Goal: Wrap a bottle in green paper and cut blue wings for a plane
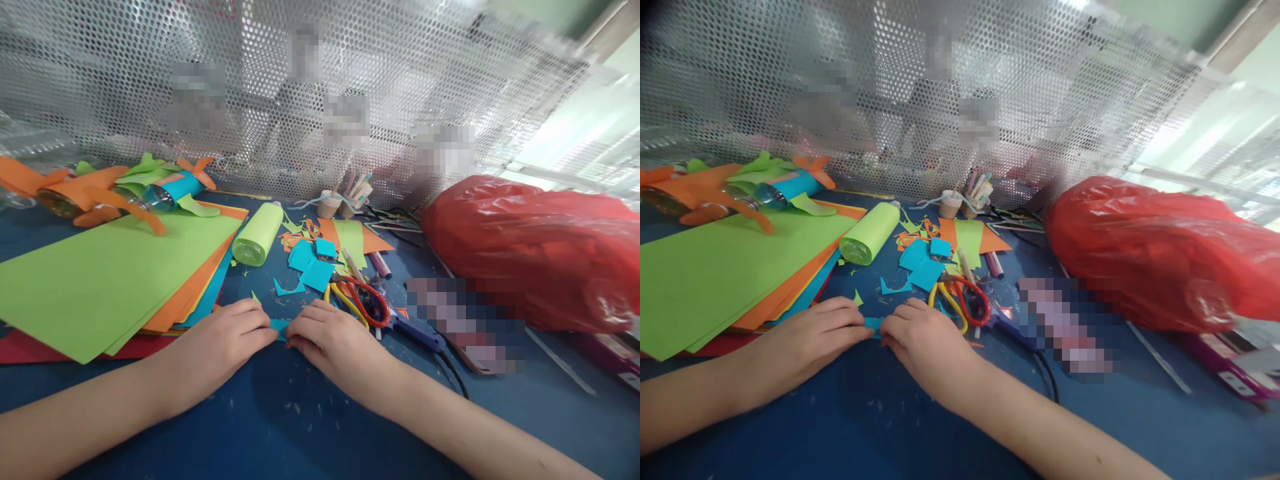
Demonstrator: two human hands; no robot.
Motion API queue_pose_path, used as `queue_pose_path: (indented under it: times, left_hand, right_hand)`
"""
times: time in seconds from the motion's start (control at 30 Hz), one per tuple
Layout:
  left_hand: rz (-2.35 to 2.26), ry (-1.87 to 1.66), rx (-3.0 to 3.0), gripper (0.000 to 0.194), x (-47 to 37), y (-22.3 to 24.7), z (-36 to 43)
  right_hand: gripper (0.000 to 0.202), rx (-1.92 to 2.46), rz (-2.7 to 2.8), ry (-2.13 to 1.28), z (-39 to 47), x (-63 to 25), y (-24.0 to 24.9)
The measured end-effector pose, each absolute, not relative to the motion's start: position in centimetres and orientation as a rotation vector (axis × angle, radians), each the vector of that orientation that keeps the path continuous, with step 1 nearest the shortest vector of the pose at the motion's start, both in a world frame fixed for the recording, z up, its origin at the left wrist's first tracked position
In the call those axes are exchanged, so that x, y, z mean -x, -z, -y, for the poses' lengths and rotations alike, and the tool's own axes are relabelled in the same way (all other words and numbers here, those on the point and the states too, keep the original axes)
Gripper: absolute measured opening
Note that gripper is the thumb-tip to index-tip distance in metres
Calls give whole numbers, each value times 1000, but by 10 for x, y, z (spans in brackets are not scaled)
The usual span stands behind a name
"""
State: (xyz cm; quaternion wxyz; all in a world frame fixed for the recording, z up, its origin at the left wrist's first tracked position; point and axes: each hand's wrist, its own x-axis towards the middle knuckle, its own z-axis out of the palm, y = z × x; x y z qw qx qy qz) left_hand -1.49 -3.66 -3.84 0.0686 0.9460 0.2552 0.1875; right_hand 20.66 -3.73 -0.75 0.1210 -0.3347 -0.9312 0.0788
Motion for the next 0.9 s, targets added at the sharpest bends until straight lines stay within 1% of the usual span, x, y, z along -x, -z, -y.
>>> queue_pose_path:
  times: [0.23,0.63,0.9]
  left_hand:
    - [-782,-598,-2788,29,13,37,39]
    - [-921,-620,-2555,15,10,39,33]
    - [-780,-648,-2743,25,9,37,37]
  right_hand:
    - [13,926,2681,-312,36,-208,10]
    - [10,985,2653,-338,34,-209,13]
    - [11,1026,2623,-312,35,-205,11]
